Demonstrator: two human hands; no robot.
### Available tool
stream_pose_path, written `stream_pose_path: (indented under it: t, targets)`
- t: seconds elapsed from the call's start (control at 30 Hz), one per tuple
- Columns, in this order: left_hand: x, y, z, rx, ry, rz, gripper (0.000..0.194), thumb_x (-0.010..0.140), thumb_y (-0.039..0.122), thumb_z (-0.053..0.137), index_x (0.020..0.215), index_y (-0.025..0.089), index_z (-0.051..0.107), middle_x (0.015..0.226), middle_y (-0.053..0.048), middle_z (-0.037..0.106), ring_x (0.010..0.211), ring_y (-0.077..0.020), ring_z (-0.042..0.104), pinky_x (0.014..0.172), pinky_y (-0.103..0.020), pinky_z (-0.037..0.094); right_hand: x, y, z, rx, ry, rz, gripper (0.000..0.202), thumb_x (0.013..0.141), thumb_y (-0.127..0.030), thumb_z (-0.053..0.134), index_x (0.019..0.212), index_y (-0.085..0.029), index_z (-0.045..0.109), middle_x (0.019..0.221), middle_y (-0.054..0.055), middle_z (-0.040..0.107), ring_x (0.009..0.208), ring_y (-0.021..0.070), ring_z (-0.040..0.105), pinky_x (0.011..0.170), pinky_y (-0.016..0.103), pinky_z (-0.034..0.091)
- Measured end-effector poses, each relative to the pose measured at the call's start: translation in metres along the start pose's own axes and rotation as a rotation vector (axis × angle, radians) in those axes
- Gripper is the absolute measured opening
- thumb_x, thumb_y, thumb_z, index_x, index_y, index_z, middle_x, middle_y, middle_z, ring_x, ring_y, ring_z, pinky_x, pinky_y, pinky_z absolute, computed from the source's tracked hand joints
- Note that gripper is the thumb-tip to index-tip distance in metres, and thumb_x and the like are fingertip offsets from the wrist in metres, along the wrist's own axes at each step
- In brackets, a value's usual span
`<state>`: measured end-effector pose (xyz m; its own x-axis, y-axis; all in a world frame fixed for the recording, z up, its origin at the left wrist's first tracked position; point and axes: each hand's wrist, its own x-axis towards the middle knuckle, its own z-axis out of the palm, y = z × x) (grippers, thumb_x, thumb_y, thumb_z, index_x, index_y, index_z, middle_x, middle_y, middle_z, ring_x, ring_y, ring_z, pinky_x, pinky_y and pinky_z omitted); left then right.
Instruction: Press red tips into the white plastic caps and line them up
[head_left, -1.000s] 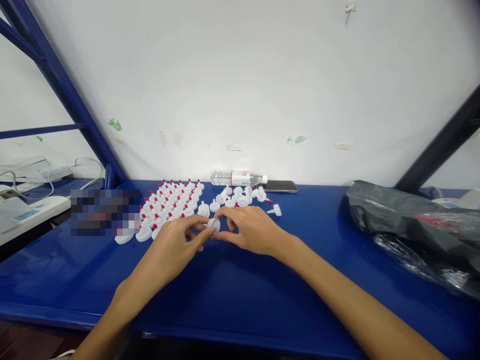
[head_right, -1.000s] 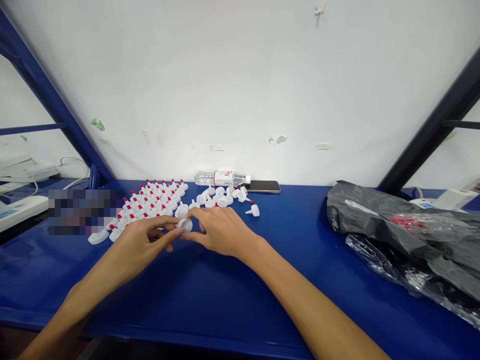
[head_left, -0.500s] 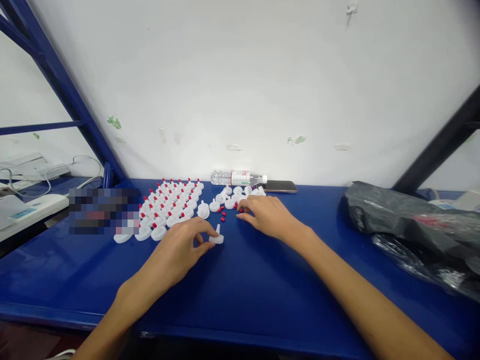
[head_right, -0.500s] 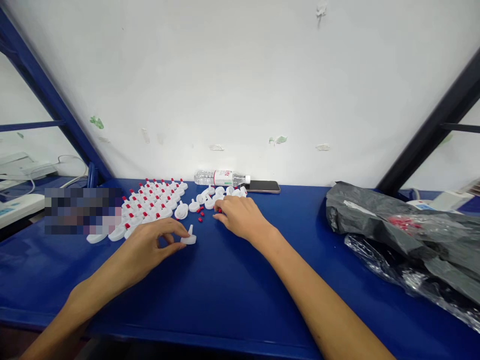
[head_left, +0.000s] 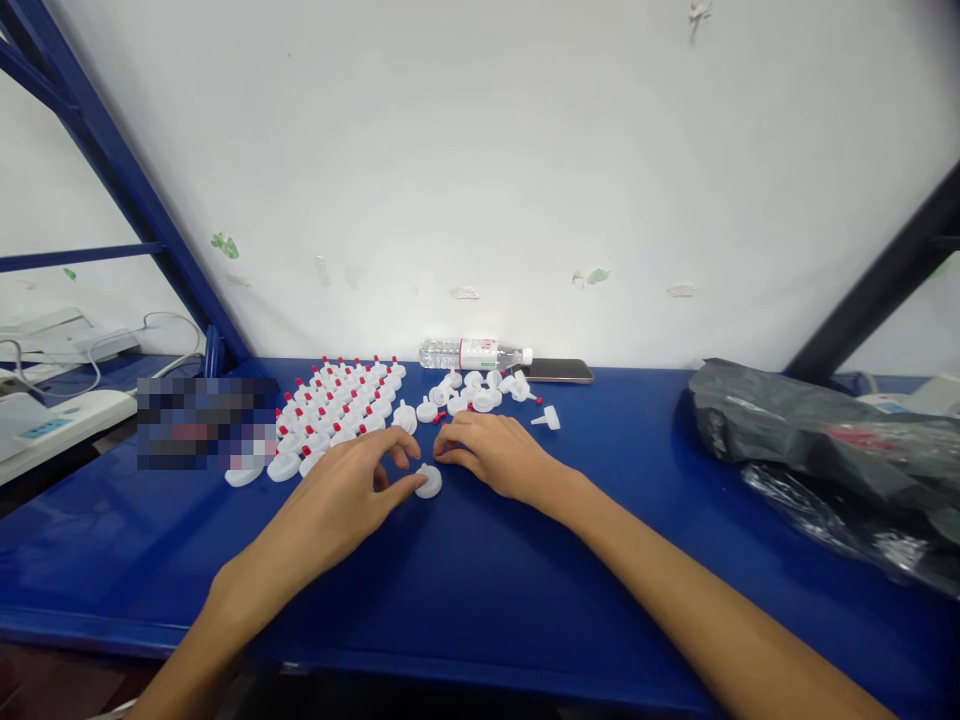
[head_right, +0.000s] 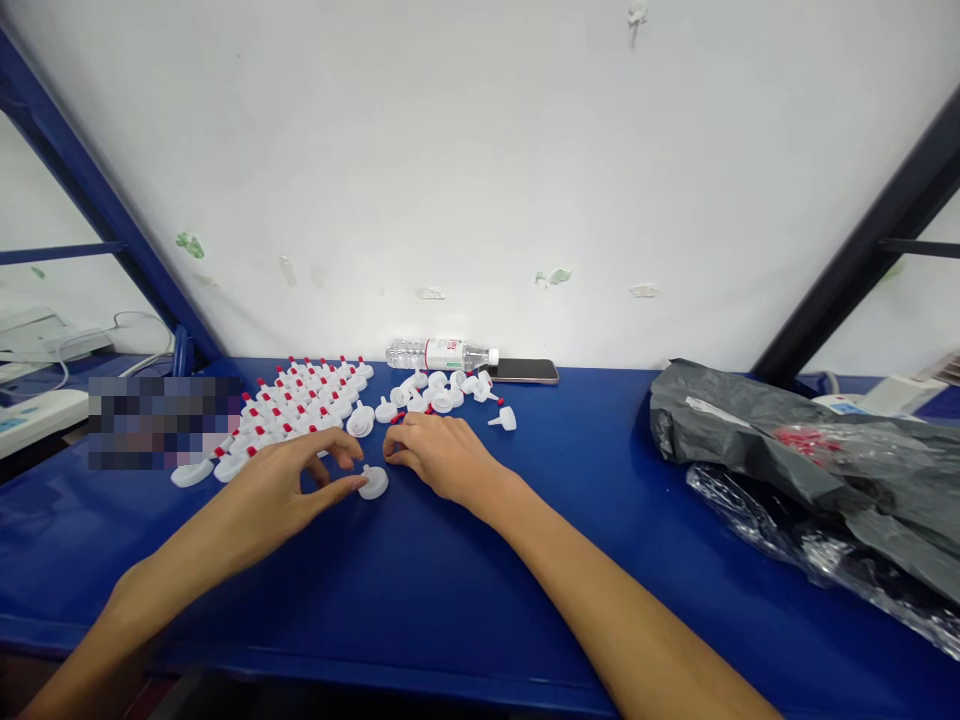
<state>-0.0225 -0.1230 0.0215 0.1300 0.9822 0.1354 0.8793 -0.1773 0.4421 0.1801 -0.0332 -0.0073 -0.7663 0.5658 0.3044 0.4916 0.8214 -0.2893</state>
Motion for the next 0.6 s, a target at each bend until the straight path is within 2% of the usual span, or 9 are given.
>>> stream_pose_path:
  t: [0.1, 0.23, 0.4, 0.6]
  targets:
    - [0.003, -0.002, 0.007, -0.016, -0.036, 0.018, 0.027, 0.09, 0.046, 0.063, 0.11, 0.029, 0.068, 0.101, 0.002, 0.071, 0.074, -0.016, 0.065, 0.07, -0.029, 0.047, 0.0, 0.0, 0.0, 0.006, 0.009, 0.003, 0.008, 0.099, -0.026, 0.061, 0.102, -0.023, 0.067, 0.102, 0.001, 0.068, 0.089, 0.0147, 0.063, 0.068, 0.024, 0.035]
    - [0.004, -0.003, 0.01, -0.033, -0.046, 0.042, 0.021, 0.093, 0.043, 0.059, 0.099, 0.027, 0.071, 0.096, 0.002, 0.072, 0.079, -0.0172, 0.066, 0.071, -0.029, 0.046, 0.0, 0.001, -0.002, 0.01, 0.04, 0.008, 0.011, 0.1, -0.028, 0.058, 0.104, -0.022, 0.066, 0.102, 0.002, 0.069, 0.089, 0.0155, 0.063, 0.069, 0.025, 0.035]
    - [0.004, -0.006, 0.01, -0.055, -0.065, 0.046, 0.02, 0.093, 0.044, 0.057, 0.096, 0.027, 0.069, 0.092, 0.003, 0.072, 0.077, -0.0164, 0.064, 0.069, -0.028, 0.045, -0.001, 0.001, -0.006, 0.128, 0.111, 0.008, 0.017, 0.102, -0.033, 0.056, 0.1, -0.02, 0.067, 0.096, 0.002, 0.069, 0.087, 0.0156, 0.062, 0.076, 0.026, 0.039]
    - [0.003, -0.011, 0.016, -0.034, -0.065, 0.003, 0.032, 0.094, 0.052, 0.055, 0.111, 0.027, 0.064, 0.084, 0.002, 0.067, 0.071, -0.0177, 0.061, 0.064, -0.029, 0.041, -0.001, -0.006, -0.008, 0.163, 0.136, -0.072, 0.021, 0.103, -0.033, 0.054, 0.096, -0.02, 0.068, 0.095, 0.002, 0.068, 0.086, 0.0142, 0.06, 0.077, 0.026, 0.039]
